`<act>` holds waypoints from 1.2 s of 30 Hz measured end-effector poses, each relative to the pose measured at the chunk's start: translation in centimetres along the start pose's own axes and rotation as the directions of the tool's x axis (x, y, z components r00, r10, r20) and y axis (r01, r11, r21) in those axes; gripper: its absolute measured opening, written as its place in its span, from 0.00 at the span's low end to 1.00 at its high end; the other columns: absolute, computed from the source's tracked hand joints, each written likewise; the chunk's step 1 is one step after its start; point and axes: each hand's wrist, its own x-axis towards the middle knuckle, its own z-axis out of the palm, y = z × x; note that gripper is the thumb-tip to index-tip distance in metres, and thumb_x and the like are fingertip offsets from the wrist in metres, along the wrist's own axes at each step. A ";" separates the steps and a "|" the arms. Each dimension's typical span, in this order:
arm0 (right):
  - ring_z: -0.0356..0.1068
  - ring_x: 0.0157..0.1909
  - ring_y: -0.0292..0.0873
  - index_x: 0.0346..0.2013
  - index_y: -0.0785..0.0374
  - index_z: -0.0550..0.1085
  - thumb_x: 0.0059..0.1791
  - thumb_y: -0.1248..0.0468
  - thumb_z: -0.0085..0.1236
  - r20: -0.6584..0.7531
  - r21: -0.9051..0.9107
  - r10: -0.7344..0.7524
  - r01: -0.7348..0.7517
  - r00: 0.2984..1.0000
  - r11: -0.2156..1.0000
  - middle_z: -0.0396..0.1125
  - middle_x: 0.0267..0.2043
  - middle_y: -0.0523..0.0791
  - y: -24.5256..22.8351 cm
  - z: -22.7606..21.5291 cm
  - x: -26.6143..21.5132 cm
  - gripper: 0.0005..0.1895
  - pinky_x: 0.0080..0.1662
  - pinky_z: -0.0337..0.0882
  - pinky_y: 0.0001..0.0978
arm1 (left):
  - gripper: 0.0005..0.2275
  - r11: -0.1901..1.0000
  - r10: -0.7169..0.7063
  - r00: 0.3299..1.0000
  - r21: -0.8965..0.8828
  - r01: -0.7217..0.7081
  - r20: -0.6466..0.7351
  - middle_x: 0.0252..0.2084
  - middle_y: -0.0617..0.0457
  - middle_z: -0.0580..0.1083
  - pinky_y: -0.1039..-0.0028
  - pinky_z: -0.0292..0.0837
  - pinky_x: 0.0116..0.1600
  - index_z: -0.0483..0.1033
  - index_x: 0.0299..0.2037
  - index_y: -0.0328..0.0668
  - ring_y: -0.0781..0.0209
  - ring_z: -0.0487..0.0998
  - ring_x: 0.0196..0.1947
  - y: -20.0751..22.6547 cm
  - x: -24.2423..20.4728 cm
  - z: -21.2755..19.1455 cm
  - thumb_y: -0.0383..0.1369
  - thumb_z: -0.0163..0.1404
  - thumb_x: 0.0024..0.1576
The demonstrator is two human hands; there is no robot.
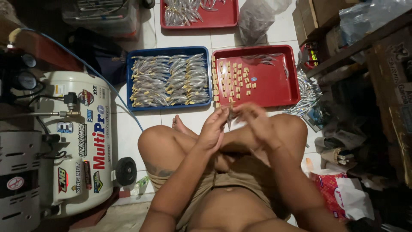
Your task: The person sits on the floor and repeatedly picks up small clear plastic tubes and yellow foam pieces from trays. They insert the foam pieces into the tubes by hand and place the assembled items into a blue tray.
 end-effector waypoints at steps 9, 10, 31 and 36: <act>0.67 0.26 0.35 0.29 0.63 0.75 0.55 0.62 0.57 0.194 0.316 0.235 -0.288 0.952 0.904 0.66 0.22 0.42 -1.6 3.0 -2.1 0.12 0.34 0.64 0.21 | 0.11 0.977 0.113 0.992 0.175 -0.120 0.050 0.32 0.48 0.77 0.82 0.70 0.29 0.79 0.48 0.36 0.69 0.73 0.24 1.0 0.9 -1.2 0.36 0.56 0.62; 0.67 0.26 0.35 0.29 0.63 0.75 0.55 0.62 0.57 0.196 0.315 0.235 -0.288 0.952 0.904 0.66 0.22 0.42 -1.1 2.6 -1.9 0.12 0.34 0.64 0.21 | 0.11 0.977 0.114 0.992 0.175 -0.121 0.049 0.32 0.48 0.77 0.82 0.70 0.29 0.79 0.48 0.36 0.69 0.73 0.24 1.9 0.9 -1.3 0.36 0.56 0.62; 0.63 0.66 0.67 0.52 0.71 0.79 0.46 0.50 0.73 -0.155 -0.925 0.085 -0.175 0.984 0.336 0.66 0.60 0.63 34.2 -31.8 23.2 0.30 0.65 0.66 0.52 | 0.03 0.191 0.641 0.768 0.965 -0.179 0.015 0.35 0.44 0.81 0.61 0.75 0.48 0.85 0.41 0.44 0.47 0.83 0.38 15.5 9.9 -23.2 0.27 0.63 0.59; 0.66 0.60 0.64 0.57 0.59 0.73 0.47 0.49 0.68 -0.370 -0.921 0.126 -0.381 0.920 0.077 0.60 0.66 0.50 35.9 -33.0 21.9 0.29 0.55 0.72 0.54 | 0.01 0.102 0.668 0.719 0.981 0.168 -0.192 0.30 0.43 0.79 0.54 0.72 0.44 0.83 0.39 0.42 0.37 0.81 0.37 14.1 10.7 -35.4 0.26 0.60 0.60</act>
